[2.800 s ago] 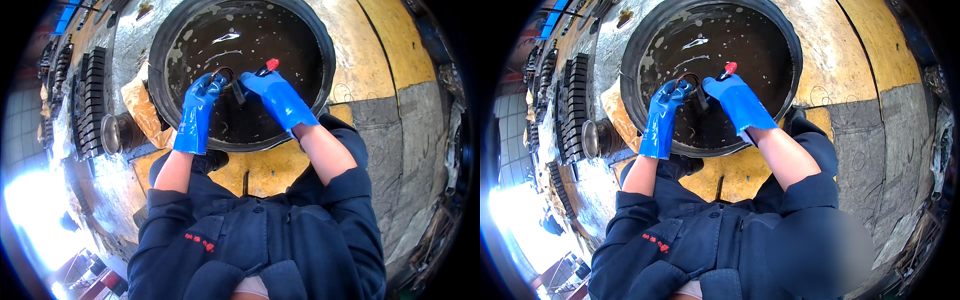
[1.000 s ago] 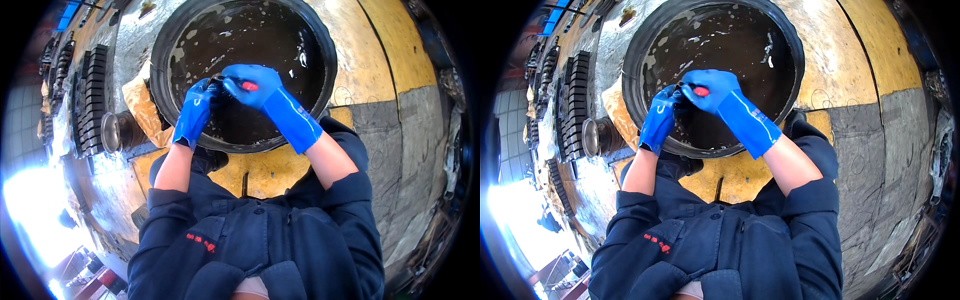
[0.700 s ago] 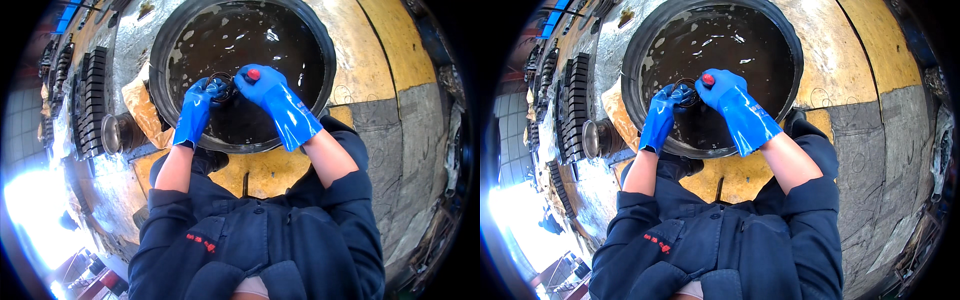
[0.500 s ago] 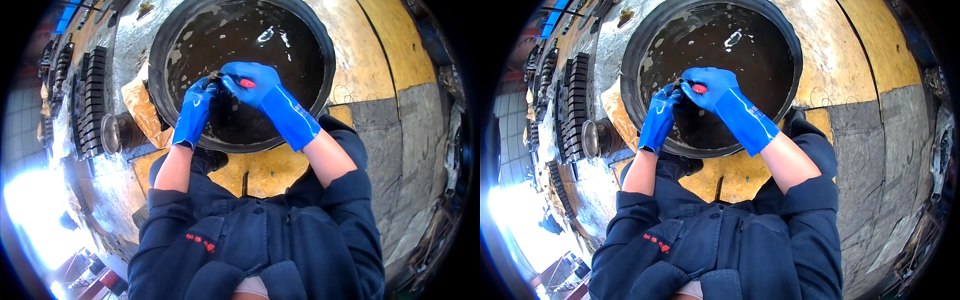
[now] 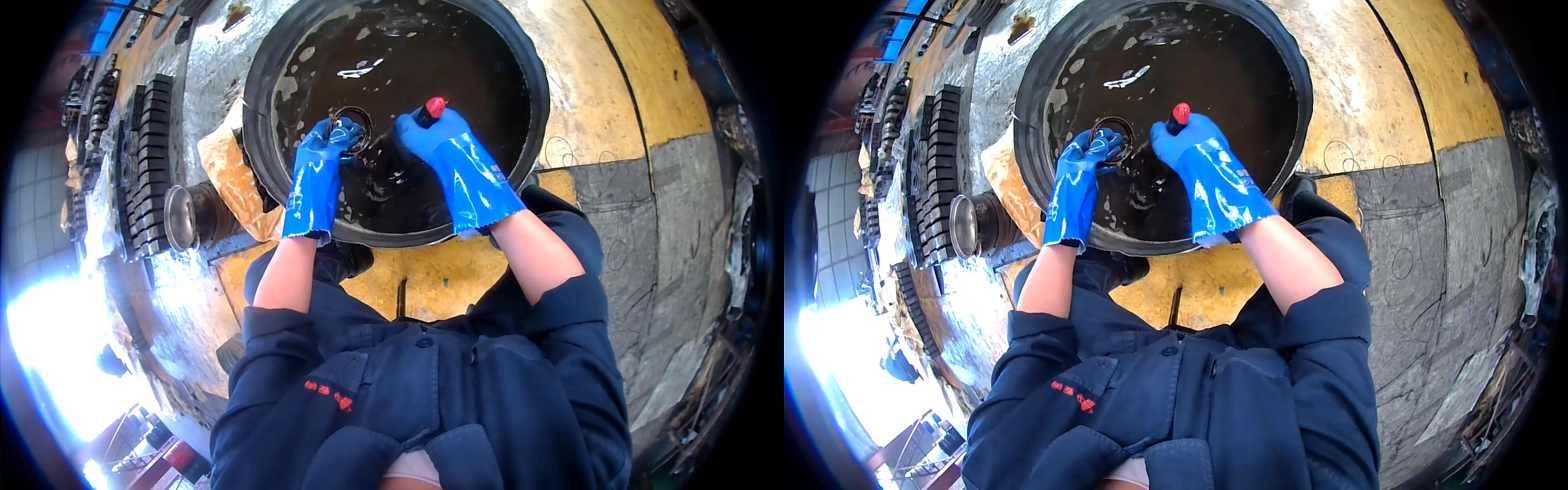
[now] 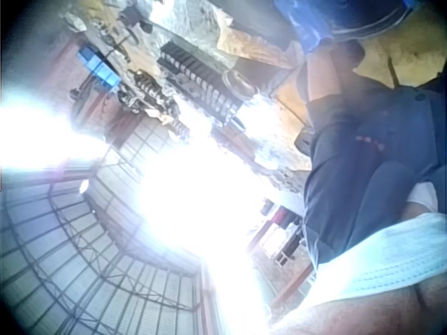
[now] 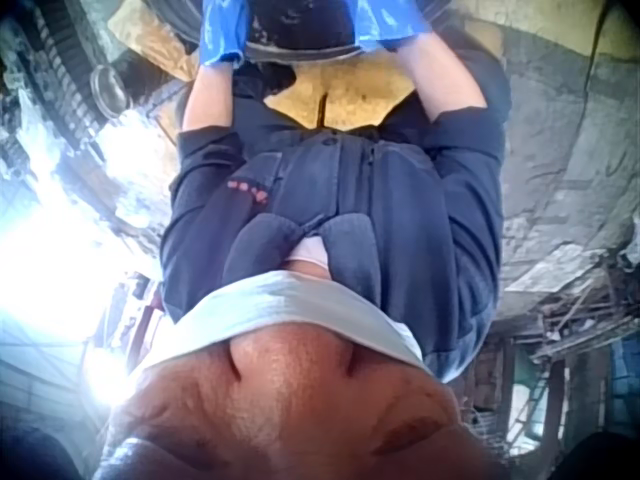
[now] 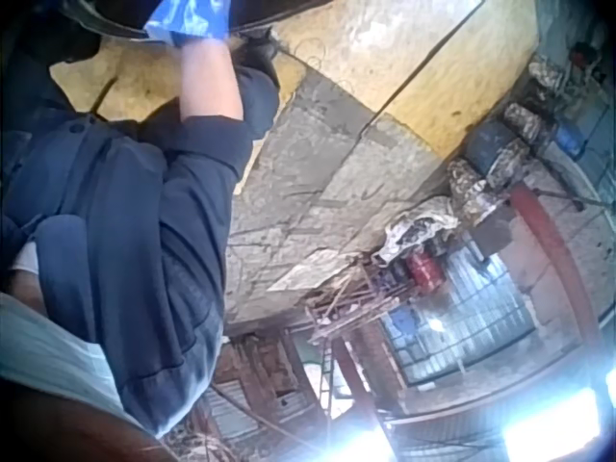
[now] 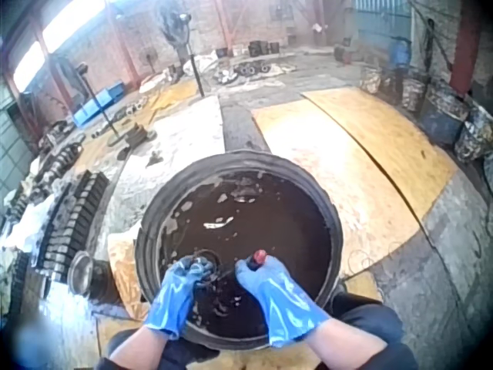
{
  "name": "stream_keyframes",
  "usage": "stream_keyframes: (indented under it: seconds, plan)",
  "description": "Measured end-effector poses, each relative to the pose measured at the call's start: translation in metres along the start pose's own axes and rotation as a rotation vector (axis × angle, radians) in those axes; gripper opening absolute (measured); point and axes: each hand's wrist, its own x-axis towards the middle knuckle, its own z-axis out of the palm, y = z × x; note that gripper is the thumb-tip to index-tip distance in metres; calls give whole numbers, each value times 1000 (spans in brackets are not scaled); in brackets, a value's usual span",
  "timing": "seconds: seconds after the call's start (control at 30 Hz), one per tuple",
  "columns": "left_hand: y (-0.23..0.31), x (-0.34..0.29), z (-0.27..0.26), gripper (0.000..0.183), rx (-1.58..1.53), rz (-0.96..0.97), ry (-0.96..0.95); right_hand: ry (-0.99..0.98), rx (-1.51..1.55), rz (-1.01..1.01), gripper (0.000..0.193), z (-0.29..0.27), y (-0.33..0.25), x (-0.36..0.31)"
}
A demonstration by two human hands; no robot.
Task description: The person cleans small metal rings by hand in a bucket of dark liquid using a brush with blue-gloved hands.
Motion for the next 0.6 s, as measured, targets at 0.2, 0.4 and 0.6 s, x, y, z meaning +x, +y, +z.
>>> stream_keyframes:
  seconds: [0.2,0.4,0.6]
  plan:
    - [3,-5,-1,57,10,-28,-46,80,-177,-73,40,-2,-1,3]
    - [2,-3,1,50,-12,-17,-65,112,209,-496,33,8,-9,-6]
    - [1,-5,6,49,107,131,-47,-127,104,-45,42,-4,-12,-6]
